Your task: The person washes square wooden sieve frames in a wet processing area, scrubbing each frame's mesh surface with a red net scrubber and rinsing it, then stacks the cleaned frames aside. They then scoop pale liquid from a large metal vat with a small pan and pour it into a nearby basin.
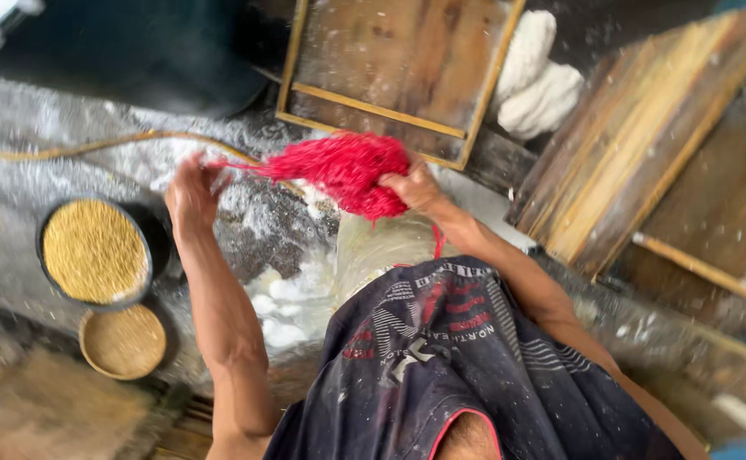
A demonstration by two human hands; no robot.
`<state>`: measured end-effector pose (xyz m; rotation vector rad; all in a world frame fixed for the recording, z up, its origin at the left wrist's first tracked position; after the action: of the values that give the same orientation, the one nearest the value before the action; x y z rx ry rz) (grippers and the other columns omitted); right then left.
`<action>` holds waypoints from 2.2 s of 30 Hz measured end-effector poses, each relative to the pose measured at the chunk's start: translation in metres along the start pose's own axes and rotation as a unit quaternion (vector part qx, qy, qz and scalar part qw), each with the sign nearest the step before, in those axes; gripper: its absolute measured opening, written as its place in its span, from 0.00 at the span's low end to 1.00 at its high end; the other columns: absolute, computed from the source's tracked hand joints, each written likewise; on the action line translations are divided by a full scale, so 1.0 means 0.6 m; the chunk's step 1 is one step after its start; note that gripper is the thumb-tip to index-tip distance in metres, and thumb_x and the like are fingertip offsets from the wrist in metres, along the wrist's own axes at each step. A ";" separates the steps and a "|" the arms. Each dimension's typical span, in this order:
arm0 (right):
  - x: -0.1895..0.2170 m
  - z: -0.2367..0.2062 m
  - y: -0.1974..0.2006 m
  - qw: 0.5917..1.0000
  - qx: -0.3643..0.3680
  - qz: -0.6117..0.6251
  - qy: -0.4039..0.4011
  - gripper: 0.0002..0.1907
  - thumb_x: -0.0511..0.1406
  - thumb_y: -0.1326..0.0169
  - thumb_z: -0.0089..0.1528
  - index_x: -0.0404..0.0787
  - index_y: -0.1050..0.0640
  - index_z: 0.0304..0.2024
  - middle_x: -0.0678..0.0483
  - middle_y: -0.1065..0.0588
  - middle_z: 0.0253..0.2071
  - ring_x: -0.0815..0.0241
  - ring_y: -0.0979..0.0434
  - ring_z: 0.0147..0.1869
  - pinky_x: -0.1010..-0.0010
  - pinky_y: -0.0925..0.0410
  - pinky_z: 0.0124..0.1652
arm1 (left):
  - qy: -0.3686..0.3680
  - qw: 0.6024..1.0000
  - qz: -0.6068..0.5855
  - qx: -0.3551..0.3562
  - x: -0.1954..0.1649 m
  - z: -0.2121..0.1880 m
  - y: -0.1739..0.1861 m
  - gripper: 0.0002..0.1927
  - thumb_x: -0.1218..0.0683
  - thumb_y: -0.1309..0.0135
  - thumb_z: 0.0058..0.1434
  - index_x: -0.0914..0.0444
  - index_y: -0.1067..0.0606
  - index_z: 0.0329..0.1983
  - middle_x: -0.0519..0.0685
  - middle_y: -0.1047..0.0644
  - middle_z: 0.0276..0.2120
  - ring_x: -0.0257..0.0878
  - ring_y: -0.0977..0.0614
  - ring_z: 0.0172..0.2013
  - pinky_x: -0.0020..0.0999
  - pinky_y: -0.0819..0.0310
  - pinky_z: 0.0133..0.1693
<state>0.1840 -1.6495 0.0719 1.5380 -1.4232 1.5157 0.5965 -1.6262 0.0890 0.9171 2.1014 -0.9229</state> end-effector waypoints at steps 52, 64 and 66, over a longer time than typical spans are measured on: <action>-0.320 0.251 0.617 0.879 -0.333 0.086 -0.330 0.22 0.37 0.38 0.46 0.27 0.22 0.38 0.49 0.25 0.35 0.53 0.27 0.39 0.58 0.32 0.37 | 0.358 0.841 0.320 -0.249 0.483 -0.136 -0.125 0.28 0.46 0.51 0.67 0.56 0.32 0.70 0.53 0.20 0.56 0.50 0.21 0.57 0.50 0.27 0.45; -0.175 0.028 0.538 0.863 -0.401 -0.015 -0.307 0.28 0.31 0.36 0.46 0.27 0.25 0.49 0.48 0.22 0.39 0.56 0.22 0.38 0.64 0.28 0.37 | 0.026 0.861 0.501 -0.088 0.409 0.094 -0.245 0.28 0.50 0.45 0.68 0.71 0.30 0.67 0.51 0.23 0.36 0.37 0.27 0.36 0.35 0.28 0.40; -0.129 -0.007 0.537 0.862 -0.420 -0.025 -0.282 0.31 0.30 0.35 0.46 0.27 0.26 0.51 0.48 0.22 0.40 0.57 0.22 0.38 0.65 0.27 0.37 | 0.098 0.819 0.559 -0.088 0.418 0.147 -0.246 0.31 0.49 0.47 0.63 0.67 0.30 0.67 0.60 0.18 0.34 0.45 0.18 0.34 0.40 0.25 0.42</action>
<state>-0.0968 -1.7160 -0.0905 1.4308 -1.9660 0.2475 0.3689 -1.6883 -0.1028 1.8588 1.3165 0.0011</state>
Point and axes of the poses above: each hand's wrist, its own z-axis towards the middle knuckle, its own y-axis out of the back of the hand, x = y × z, the point moved 7 cm from there along z, towards the middle knuckle
